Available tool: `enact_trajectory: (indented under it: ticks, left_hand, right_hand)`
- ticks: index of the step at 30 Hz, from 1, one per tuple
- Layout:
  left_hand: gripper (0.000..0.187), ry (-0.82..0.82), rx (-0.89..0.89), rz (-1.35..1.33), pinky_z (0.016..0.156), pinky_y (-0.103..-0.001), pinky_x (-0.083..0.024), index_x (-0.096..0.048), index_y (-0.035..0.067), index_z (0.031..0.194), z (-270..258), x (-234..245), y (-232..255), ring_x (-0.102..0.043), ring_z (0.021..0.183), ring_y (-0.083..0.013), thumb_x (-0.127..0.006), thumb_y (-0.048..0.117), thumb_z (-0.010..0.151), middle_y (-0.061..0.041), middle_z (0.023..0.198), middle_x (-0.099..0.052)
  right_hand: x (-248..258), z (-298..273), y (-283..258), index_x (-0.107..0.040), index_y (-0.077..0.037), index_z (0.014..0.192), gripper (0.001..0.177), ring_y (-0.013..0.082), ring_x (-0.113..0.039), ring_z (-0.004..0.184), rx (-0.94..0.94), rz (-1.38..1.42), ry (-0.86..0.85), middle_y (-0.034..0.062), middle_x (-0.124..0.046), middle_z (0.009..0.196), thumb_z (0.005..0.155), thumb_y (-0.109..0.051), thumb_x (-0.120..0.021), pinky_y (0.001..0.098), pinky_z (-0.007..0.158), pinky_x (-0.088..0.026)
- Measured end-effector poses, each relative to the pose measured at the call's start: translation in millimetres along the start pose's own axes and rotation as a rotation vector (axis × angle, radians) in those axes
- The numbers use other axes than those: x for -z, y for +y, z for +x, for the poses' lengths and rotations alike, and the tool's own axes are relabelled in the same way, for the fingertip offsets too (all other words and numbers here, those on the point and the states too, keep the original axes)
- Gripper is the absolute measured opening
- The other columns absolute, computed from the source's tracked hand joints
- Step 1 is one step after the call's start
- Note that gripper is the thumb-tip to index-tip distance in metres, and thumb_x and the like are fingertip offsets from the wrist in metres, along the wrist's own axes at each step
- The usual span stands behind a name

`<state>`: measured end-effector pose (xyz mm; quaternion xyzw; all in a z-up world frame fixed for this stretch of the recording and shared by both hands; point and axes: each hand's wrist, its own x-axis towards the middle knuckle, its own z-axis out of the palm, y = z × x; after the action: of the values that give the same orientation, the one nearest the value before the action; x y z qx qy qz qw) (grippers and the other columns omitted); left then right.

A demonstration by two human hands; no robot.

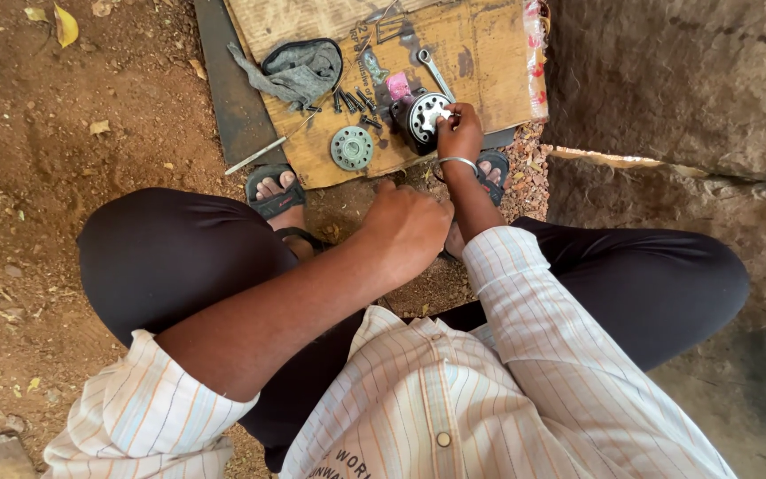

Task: Assembling and inspecting mechanical gear components and metal plates on a wooden workbench.

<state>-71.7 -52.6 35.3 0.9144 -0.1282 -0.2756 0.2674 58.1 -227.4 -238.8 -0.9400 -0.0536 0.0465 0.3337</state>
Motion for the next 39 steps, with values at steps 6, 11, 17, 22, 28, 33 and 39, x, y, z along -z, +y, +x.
enact_trajectory:
  ticks: [6,11,17,22,28,33,39]
  left_hand:
    - [0.022,0.02,0.001,-0.005,0.083,-0.051,-0.049,-0.065,0.008,0.11,-0.4,-1.7,-0.3,-0.072,0.093,-0.0302,-0.054,0.017,0.093,-0.01,0.096,-0.075]
    - [0.025,0.016,0.002,-0.011,0.083,-0.051,-0.049,-0.065,0.007,0.113,-2.1,0.3,0.9,-0.072,0.092,-0.0305,-0.054,0.017,0.093,-0.011,0.096,-0.075]
    - [0.026,0.014,0.003,-0.013,0.082,-0.051,-0.05,-0.065,0.007,0.113,-1.1,1.6,0.4,-0.072,0.092,-0.0312,-0.055,0.017,0.092,-0.012,0.097,-0.074]
    - [0.024,-0.008,0.001,0.01,0.081,-0.051,-0.05,-0.066,0.006,0.112,1.3,1.0,0.0,-0.072,0.091,-0.031,-0.055,0.016,0.092,-0.013,0.096,-0.074]
    - [0.026,0.029,0.006,0.024,0.08,-0.05,-0.05,-0.066,0.005,0.111,4.5,-3.4,0.7,-0.072,0.09,-0.031,-0.056,0.018,0.091,-0.013,0.094,-0.075]
    - [0.023,0.042,0.005,0.016,0.079,-0.051,-0.051,-0.067,0.007,0.108,7.7,-4.6,1.4,-0.072,0.089,-0.0312,-0.056,0.016,0.09,-0.012,0.092,-0.075]
    - [0.02,0.036,-0.011,0.026,0.074,-0.051,-0.053,-0.07,0.007,0.104,17.4,-17.7,-3.0,-0.074,0.085,-0.0316,-0.056,0.015,0.091,-0.012,0.09,-0.075]
  right_hand:
    - [-5.5,-3.1,18.5,-0.065,-0.008,0.103,0.023,0.0244,-0.064,0.073,-0.007,-0.011,0.043,0.0105,-0.067,0.083,0.084,0.0,-0.075,0.0373,0.069,-0.052]
    - [8.9,-5.3,13.0,-0.062,-0.008,0.105,0.023,0.0242,-0.066,0.075,-0.013,0.017,0.01,0.01,-0.069,0.085,0.088,-0.005,-0.077,0.0376,0.07,-0.052]
    - [29.3,7.1,-7.0,-0.062,-0.005,0.107,0.041,0.0284,-0.067,0.084,0.096,-0.082,-0.066,0.0171,-0.067,0.099,0.08,-0.017,-0.09,0.0382,0.076,-0.055]
    - [14.7,29.8,44.7,-0.064,-0.004,0.118,0.052,0.026,-0.066,0.099,-0.036,0.037,-0.291,0.0178,-0.069,0.111,0.081,-0.025,-0.094,0.0357,0.085,-0.054]
    - [5.4,30.3,54.2,-0.061,0.0,0.124,0.055,0.0212,-0.071,0.097,-0.209,0.287,-0.434,0.0131,-0.074,0.107,0.084,-0.025,-0.087,0.0337,0.085,-0.059]
    - [13.2,31.3,31.0,-0.064,-0.001,0.127,0.051,0.0238,-0.073,0.097,-0.141,0.157,-0.462,0.0157,-0.075,0.109,0.086,-0.024,-0.083,0.0351,0.086,-0.058]
    - [5.1,32.6,43.9,-0.065,-0.002,0.126,0.053,0.0342,-0.073,0.097,0.035,-0.077,-0.407,0.021,-0.075,0.108,0.087,-0.031,-0.087,0.0434,0.087,-0.057]
